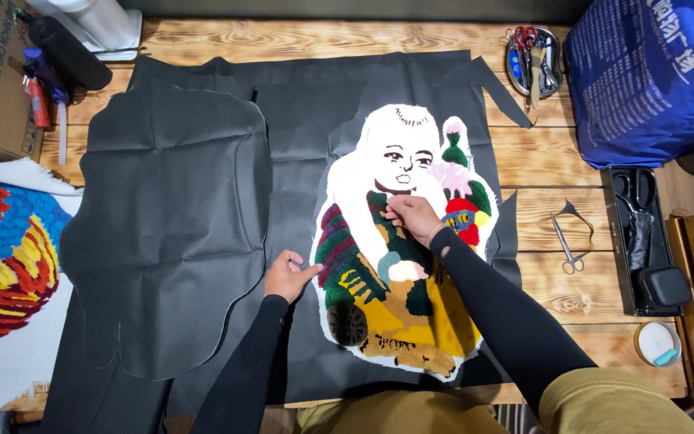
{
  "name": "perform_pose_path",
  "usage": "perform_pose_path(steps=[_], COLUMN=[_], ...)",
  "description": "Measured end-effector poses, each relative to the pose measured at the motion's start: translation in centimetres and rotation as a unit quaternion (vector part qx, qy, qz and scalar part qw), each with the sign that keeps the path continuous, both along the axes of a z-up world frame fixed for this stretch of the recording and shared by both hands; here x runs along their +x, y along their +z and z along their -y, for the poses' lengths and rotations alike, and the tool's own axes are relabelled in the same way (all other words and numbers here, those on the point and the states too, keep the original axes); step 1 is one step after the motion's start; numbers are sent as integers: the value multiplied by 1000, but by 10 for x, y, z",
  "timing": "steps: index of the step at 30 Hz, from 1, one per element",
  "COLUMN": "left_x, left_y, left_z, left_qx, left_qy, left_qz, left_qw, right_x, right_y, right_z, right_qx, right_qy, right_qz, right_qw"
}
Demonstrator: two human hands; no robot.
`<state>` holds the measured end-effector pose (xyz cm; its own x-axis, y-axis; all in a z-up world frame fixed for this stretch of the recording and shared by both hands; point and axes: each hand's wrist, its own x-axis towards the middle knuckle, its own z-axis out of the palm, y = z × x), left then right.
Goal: Trace the outline of a rug onto backing material, cut the material to shape, and vacuum the rug surface.
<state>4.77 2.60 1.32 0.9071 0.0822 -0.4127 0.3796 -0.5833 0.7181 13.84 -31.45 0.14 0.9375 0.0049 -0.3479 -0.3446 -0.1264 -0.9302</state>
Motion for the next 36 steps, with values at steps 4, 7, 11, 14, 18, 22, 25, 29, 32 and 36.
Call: perform_pose_path(steps=[4,7,11,14,18,22,25,29,32,36], left_x=[-2,-2,-3,-3,-4,-5,-2,7,12,18], left_y=[-2,-9,-10,-14,-23,-1,4,-16,-23,-30], left_z=[-1,-2,-2,-2,2,21,28,25,24,25], left_qx=[6,8,2,-17,7,81,92,102,86,-31], left_qy=[5,-1,-4,6,33,67,70,67,86,107], left_qz=[15,24,27,14,34,17,1,-11,-33,-81], left_qw=[1000,1000,1000,1000,999,994,993,992,992,991], right_x=[-8,-13,-19,-20,-15,0,0,-35,-64,-101], right_y=[30,47,64,65,45,-4,-34,-9,-26,-21], right_z=[14,22,32,48,104,189,256,279,297,268], right_qx=[264,307,335,361,329,175,98,11,-291,-223], right_qy=[-83,-83,-94,-131,-130,-232,-310,-378,-180,-225], right_qz=[-161,-168,-165,-173,-116,-51,-1,-8,282,14], right_qw=[947,933,923,907,928,956,946,926,897,948])
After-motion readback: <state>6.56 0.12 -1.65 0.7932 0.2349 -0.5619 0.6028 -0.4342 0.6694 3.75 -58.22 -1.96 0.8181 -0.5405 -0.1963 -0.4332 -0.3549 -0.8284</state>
